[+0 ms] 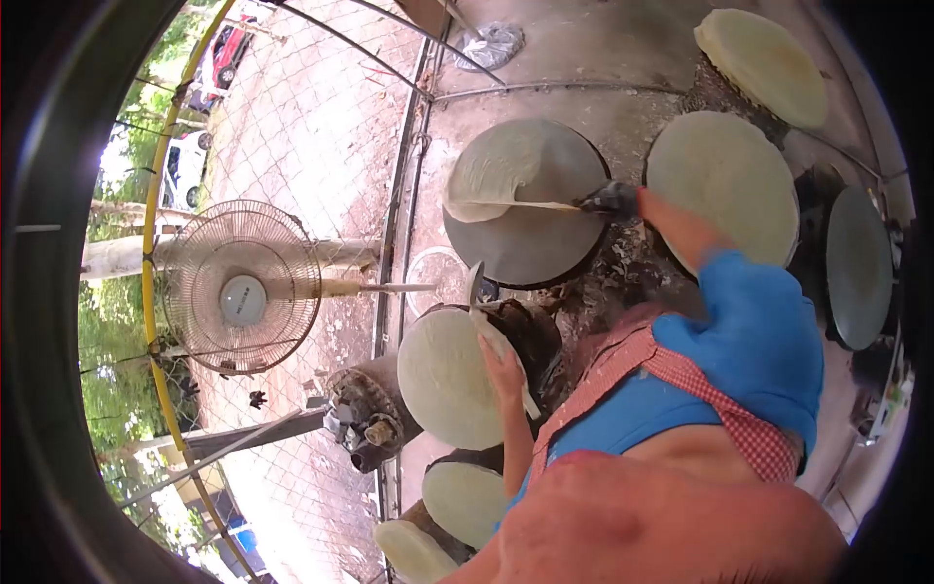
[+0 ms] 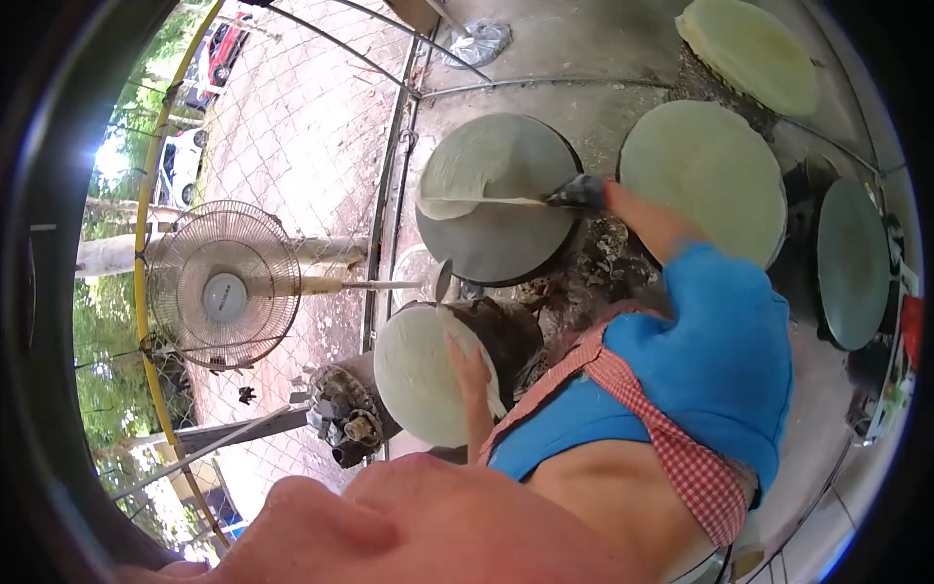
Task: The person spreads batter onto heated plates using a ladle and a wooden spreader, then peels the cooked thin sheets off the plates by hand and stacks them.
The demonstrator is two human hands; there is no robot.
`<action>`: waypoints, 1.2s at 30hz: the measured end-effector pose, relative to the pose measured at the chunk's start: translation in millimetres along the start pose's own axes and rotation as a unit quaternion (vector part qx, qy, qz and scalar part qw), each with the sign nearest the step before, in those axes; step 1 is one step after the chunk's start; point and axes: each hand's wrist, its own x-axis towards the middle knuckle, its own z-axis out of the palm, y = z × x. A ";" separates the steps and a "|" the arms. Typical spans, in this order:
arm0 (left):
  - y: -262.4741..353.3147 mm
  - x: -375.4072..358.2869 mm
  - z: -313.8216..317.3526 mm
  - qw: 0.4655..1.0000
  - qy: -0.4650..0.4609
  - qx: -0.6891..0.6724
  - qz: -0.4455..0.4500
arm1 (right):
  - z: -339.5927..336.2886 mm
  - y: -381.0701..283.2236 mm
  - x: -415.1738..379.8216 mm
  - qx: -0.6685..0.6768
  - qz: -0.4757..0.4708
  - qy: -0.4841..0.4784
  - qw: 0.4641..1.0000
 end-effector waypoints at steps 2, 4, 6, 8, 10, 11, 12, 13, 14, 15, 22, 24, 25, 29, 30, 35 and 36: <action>54.8 -28.8 -5.8 0.989 0.009 -0.091 -0.114 | -42.1 54.5 43.8 -0.242 -0.217 0.038 0.945; 70.9 -43.5 -5.3 0.982 0.015 -0.110 -0.155 | -70.5 57.4 79.9 -0.338 -0.311 -0.090 0.883; 69.6 -59.2 -0.8 0.971 0.019 -0.128 -0.203 | -81.1 -30.7 47.7 0.237 0.026 -0.255 0.937; 64.7 -65.4 1.4 0.958 0.012 -0.172 -0.231 | -36.8 -0.7 54.2 0.063 -0.088 -0.116 0.987; 72.0 -77.8 2.2 0.956 0.016 -0.181 -0.230 | -22.0 4.7 46.8 -0.047 -0.038 -0.099 0.993; 75.6 -80.3 3.6 0.958 0.009 -0.186 -0.219 | -31.5 10.1 46.9 -0.048 -0.040 -0.102 0.993; 74.1 -82.9 5.0 0.958 0.020 -0.190 -0.216 | -46.4 11.7 52.1 -0.033 -0.058 -0.108 0.992; 71.5 -89.9 5.4 0.964 0.025 -0.184 -0.191 | -55.6 8.7 69.3 -0.037 -0.087 -0.117 0.989; 69.7 -95.8 4.6 0.970 0.025 -0.174 -0.169 | -66.1 3.6 86.3 -0.034 -0.108 -0.131 0.985; 68.3 -99.2 2.6 0.969 0.025 -0.169 -0.177 | -71.0 -4.7 100.7 -0.026 -0.119 -0.149 0.981; 60.9 -104.5 -2.1 0.931 0.027 -0.254 -0.260 | -62.2 31.3 85.0 -0.159 -0.078 -0.169 0.970; 66.3 -106.5 -2.1 0.924 0.037 -0.266 -0.273 | -72.9 27.7 84.8 -0.170 -0.079 -0.175 0.967; 71.0 -108.5 -2.5 0.924 0.051 -0.263 -0.273 | -75.5 21.1 97.3 -0.157 -0.097 -0.176 0.967; 69.4 -117.6 -2.6 0.934 0.077 -0.222 -0.269 | -62.3 -30.0 154.0 -0.131 -0.177 -0.211 0.952; 67.9 -118.3 -0.4 0.933 0.076 -0.217 -0.276 | -58.1 -31.9 154.7 -0.157 -0.181 -0.222 0.945; 66.6 -126.0 0.7 0.927 0.096 -0.212 -0.295 | -88.9 31.0 113.6 -0.305 -0.116 -0.258 0.909; 67.2 -128.6 -1.2 0.925 0.095 -0.223 -0.292 | -100.0 36.1 107.5 -0.327 -0.107 -0.266 0.901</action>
